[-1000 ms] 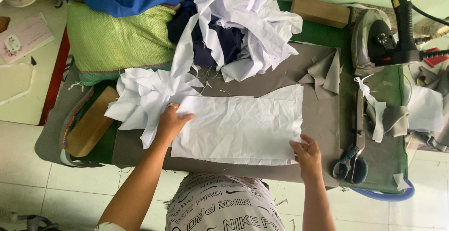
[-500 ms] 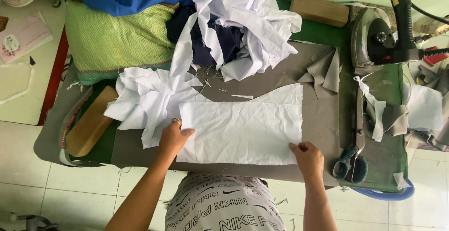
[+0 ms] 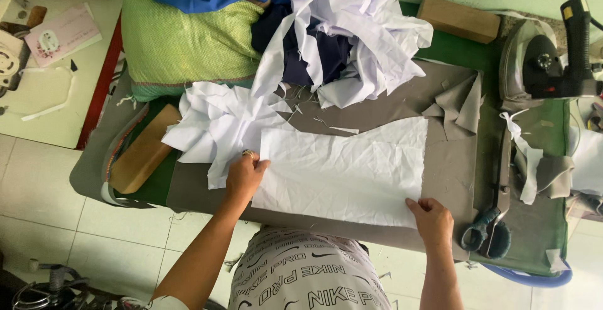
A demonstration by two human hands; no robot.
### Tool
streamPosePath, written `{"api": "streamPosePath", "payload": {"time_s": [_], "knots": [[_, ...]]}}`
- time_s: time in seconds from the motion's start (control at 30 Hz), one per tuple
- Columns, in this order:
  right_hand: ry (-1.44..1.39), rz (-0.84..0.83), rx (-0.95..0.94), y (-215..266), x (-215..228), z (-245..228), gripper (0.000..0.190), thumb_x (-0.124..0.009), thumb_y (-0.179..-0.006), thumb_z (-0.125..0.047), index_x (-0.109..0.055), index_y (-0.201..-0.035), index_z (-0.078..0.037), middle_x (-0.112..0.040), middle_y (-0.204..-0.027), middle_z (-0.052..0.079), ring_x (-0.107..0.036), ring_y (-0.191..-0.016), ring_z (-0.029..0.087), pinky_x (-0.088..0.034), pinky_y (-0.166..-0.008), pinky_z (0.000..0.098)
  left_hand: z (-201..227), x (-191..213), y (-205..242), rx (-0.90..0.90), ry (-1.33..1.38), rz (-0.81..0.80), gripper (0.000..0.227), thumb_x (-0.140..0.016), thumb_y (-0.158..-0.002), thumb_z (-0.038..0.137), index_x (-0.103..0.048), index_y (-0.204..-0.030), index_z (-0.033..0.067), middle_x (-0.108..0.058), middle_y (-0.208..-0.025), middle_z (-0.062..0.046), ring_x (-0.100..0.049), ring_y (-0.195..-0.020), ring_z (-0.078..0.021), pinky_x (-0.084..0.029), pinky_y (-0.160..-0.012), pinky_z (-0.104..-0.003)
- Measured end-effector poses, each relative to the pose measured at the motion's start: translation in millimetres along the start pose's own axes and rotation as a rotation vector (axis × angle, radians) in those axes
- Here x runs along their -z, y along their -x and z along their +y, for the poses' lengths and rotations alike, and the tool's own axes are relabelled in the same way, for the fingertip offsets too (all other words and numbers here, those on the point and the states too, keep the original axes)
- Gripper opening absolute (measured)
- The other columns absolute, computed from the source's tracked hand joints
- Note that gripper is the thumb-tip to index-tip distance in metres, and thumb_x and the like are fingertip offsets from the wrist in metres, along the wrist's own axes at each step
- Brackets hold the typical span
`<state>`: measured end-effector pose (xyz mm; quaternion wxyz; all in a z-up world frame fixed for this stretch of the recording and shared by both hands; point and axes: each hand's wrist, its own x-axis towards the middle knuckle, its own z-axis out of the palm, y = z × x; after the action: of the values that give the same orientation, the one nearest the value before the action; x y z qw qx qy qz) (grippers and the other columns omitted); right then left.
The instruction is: The person cuts a large piece of white fabric on a table using shears. They repeatedly trim the fabric into smaller pieces, fold and unfold sections, and move the cut pieces aside on the table.
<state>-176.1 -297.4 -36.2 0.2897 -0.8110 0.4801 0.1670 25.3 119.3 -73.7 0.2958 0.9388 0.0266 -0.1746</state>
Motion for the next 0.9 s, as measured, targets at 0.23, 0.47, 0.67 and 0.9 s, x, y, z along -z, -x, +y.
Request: {"api": "streamPosePath", "payload": {"time_s": [0.23, 0.47, 0.67, 0.9], "knots": [[0.014, 0.137, 0.104, -10.9, -15.7, -1.5, 0.050, -0.079, -0.084, -0.053, -0.081, -0.106, -0.008, -0.080, -0.095, 0.013, -0.074, -0.098, 0.039, -0.057, -0.083, 0.0479, 3.8, 11.2, -1.4, -0.021, -0.006, 0.107, 0.033, -0.074, -0.091, 0.041, -0.071, -0.099, 0.0086, -0.077, -0.088, -0.015, -0.073, -0.092, -0.0433, -0.056, -0.079, -0.056], [-0.011, 0.131, 0.082, -17.4, -18.8, 17.3, 0.042, -0.080, -0.084, -0.052, -0.082, -0.099, -0.012, -0.078, -0.086, 0.010, -0.074, -0.089, 0.036, -0.055, -0.077, 0.0436, 35.1, 48.4, 31.9, 0.030, -0.076, -0.138, 0.044, -0.078, -0.084, 0.041, -0.074, -0.097, -0.0005, -0.077, -0.089, -0.021, -0.074, -0.094, -0.0443, -0.058, -0.080, -0.051], [-0.017, 0.137, 0.066, -12.1, -19.8, 22.7, 0.048, -0.081, -0.082, -0.057, -0.082, -0.099, -0.013, -0.077, -0.084, 0.009, -0.074, -0.090, 0.037, -0.056, -0.078, 0.0457, 5.7, 25.2, 28.3, 0.054, -0.075, -0.069, 0.043, -0.076, -0.087, 0.043, -0.074, -0.102, 0.0033, -0.077, -0.087, -0.015, -0.074, -0.092, -0.0405, -0.059, -0.079, -0.050], [-0.121, 0.242, 0.088, -11.9, -25.5, 5.6, 0.038, -0.081, -0.088, -0.046, -0.081, -0.099, -0.009, -0.076, -0.084, 0.010, -0.073, -0.084, 0.032, -0.055, -0.076, 0.0435, 5.9, 21.7, 25.4, -0.029, -0.091, 0.003, 0.041, -0.078, -0.085, 0.043, -0.074, -0.095, 0.0032, -0.075, -0.083, -0.018, -0.073, -0.089, -0.0403, -0.058, -0.077, -0.049]]}}
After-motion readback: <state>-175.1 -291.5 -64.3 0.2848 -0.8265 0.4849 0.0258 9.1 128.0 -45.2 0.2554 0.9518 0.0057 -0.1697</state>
